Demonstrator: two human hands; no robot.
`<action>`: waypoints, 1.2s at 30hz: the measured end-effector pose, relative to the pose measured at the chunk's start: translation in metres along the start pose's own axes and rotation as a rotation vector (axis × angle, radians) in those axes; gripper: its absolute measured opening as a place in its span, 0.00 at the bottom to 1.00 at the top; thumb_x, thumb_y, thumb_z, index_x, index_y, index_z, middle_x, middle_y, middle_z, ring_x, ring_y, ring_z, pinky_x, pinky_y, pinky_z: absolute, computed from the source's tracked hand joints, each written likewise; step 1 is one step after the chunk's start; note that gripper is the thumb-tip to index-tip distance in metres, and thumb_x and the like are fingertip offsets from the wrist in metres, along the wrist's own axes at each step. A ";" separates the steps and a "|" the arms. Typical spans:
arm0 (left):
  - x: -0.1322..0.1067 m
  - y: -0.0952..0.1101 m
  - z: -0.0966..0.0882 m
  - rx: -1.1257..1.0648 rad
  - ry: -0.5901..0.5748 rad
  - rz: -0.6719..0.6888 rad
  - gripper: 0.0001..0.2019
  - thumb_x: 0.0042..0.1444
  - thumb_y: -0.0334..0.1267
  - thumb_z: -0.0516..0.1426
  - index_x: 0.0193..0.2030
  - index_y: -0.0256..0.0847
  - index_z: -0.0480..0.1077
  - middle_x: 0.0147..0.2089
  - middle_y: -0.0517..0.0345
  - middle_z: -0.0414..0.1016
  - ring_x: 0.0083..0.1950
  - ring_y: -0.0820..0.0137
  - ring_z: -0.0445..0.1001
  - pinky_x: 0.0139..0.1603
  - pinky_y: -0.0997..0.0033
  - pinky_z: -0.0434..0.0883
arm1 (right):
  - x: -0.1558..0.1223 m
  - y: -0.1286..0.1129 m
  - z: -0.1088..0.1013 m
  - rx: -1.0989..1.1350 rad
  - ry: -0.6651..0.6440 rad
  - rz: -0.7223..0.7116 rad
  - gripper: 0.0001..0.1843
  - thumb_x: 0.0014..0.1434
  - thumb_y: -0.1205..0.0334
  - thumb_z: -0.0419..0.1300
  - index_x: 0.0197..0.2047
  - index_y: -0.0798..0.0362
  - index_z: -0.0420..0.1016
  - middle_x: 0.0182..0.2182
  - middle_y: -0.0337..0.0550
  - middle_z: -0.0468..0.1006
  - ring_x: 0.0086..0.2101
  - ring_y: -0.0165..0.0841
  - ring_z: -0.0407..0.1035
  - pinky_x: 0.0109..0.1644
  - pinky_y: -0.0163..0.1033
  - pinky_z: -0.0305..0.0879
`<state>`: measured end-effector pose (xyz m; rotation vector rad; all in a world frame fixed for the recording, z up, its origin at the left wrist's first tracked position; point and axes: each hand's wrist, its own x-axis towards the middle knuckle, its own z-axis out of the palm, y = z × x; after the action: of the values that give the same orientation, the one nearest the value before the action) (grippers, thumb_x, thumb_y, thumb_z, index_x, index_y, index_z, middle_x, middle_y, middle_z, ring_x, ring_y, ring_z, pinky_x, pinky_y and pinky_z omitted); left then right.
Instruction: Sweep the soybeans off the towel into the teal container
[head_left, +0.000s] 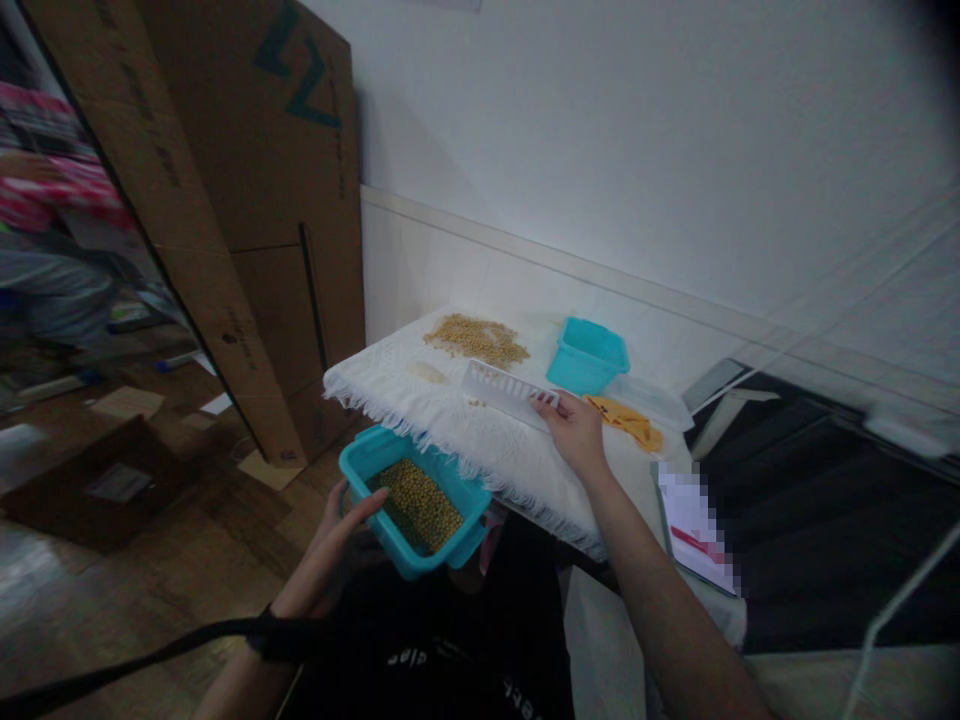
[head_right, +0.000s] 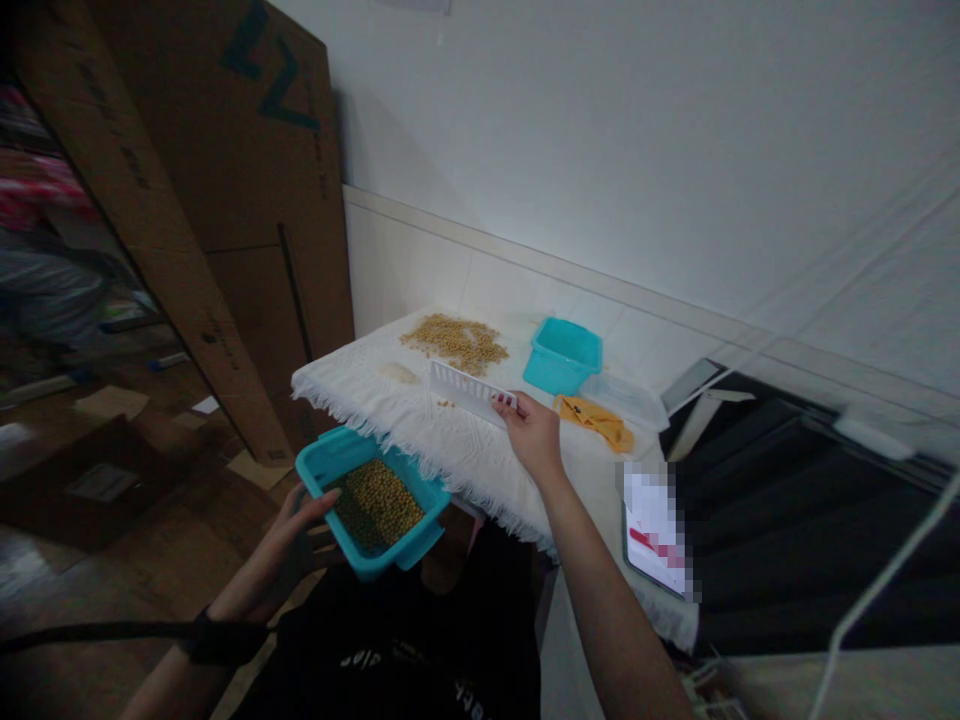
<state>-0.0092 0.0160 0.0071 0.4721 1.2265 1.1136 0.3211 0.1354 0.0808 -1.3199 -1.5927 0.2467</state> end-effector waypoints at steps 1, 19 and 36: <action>0.000 0.000 0.000 0.004 0.000 -0.002 0.54 0.51 0.52 0.76 0.79 0.58 0.52 0.62 0.41 0.80 0.44 0.51 0.89 0.44 0.46 0.86 | -0.001 -0.001 0.000 -0.002 -0.002 -0.001 0.20 0.62 0.43 0.64 0.37 0.52 0.87 0.25 0.38 0.79 0.29 0.36 0.70 0.34 0.37 0.63; -0.003 0.003 0.002 0.001 0.009 -0.004 0.53 0.51 0.51 0.76 0.78 0.58 0.53 0.61 0.41 0.80 0.42 0.53 0.89 0.41 0.50 0.86 | -0.006 0.001 0.002 0.000 0.000 0.009 0.20 0.62 0.43 0.64 0.40 0.51 0.88 0.26 0.39 0.81 0.29 0.37 0.71 0.34 0.38 0.64; -0.006 0.004 0.003 0.014 -0.002 0.003 0.49 0.56 0.50 0.73 0.79 0.57 0.52 0.62 0.42 0.79 0.44 0.54 0.89 0.42 0.50 0.86 | -0.035 -0.010 -0.003 0.060 -0.009 0.005 0.17 0.61 0.46 0.67 0.41 0.49 0.90 0.32 0.41 0.88 0.31 0.38 0.79 0.36 0.39 0.73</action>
<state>-0.0078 0.0138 0.0146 0.4859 1.2331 1.1078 0.3137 0.1013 0.0698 -1.2788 -1.5782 0.3018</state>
